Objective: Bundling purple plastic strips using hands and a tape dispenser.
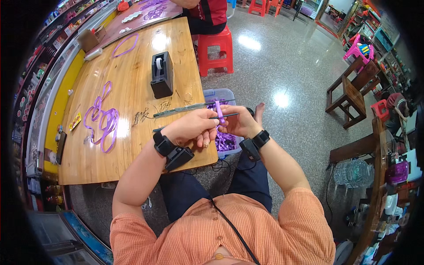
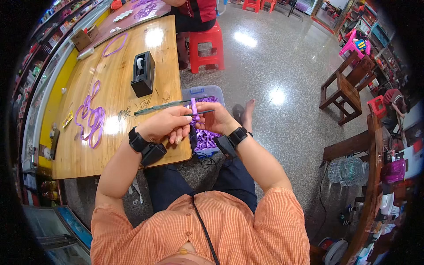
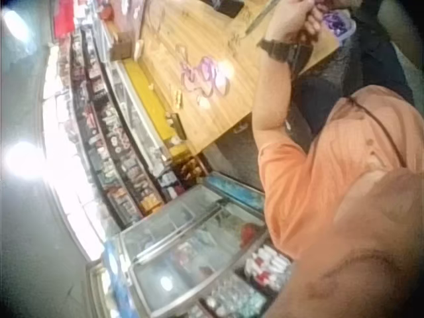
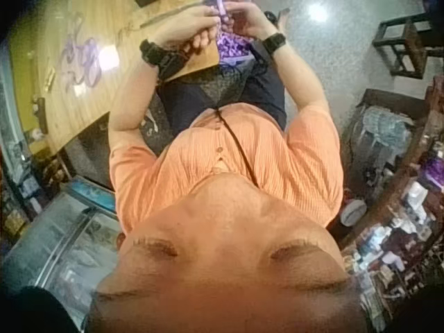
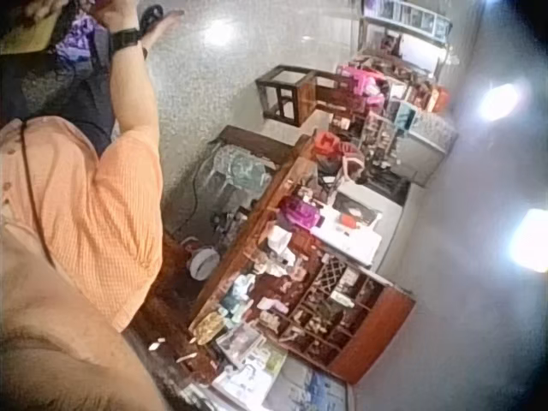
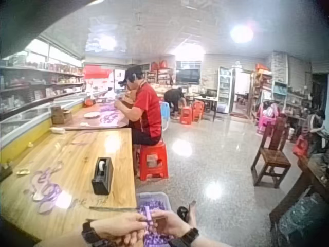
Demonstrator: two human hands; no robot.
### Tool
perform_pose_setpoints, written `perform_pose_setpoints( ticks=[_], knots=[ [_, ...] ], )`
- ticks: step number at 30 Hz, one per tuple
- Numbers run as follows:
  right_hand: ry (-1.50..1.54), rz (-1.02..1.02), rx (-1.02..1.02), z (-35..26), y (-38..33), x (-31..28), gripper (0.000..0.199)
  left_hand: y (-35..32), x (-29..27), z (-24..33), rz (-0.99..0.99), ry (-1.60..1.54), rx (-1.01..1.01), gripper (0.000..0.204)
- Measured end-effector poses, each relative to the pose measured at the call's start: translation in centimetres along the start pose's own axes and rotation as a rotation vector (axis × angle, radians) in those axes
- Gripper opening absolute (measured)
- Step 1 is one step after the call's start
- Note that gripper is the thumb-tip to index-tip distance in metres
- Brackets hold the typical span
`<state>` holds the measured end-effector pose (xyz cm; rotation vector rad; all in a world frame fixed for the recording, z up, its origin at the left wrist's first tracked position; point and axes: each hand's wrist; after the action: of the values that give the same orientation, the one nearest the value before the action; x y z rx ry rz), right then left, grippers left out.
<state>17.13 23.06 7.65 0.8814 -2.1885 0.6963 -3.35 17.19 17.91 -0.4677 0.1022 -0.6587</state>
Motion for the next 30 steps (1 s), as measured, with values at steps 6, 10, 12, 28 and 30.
perform_pose_setpoints(
  ticks=[6,10,12,28,30],
  knots=[
    [0.063,0.013,0.057,-1.5,-0.7,2.8,0.037,0.2,-0.4,-0.7,-0.036,-0.017,-0.004,0.018],
    [0.083,0.101,0.114,-1.7,-0.4,2.4,0.034,0.3,-0.2,-0.4,-0.033,-0.009,-0.004,0.021],
    [0.074,0.081,0.122,-1.6,-0.1,1.5,0.034,0.4,-0.1,-0.4,-0.033,-0.007,-0.017,0.027],
    [0.110,-0.068,0.038,-0.1,0.8,0.0,0.025,-0.2,0.0,-0.4,0.006,-0.013,-0.004,0.026],
    [0.167,-0.231,-0.036,1.3,1.6,-2.1,0.029,0.4,0.0,-0.4,-0.002,-0.002,0.002,0.026]
  ],
)
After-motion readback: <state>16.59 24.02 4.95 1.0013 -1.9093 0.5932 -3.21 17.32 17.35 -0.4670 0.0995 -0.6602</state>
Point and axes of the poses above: each hand's wrist, its own y-axis towards the middle knuckle, its own x-axis out of the palm, z = x × y, and after that the axes turned 2 degrees about -z, right-handed
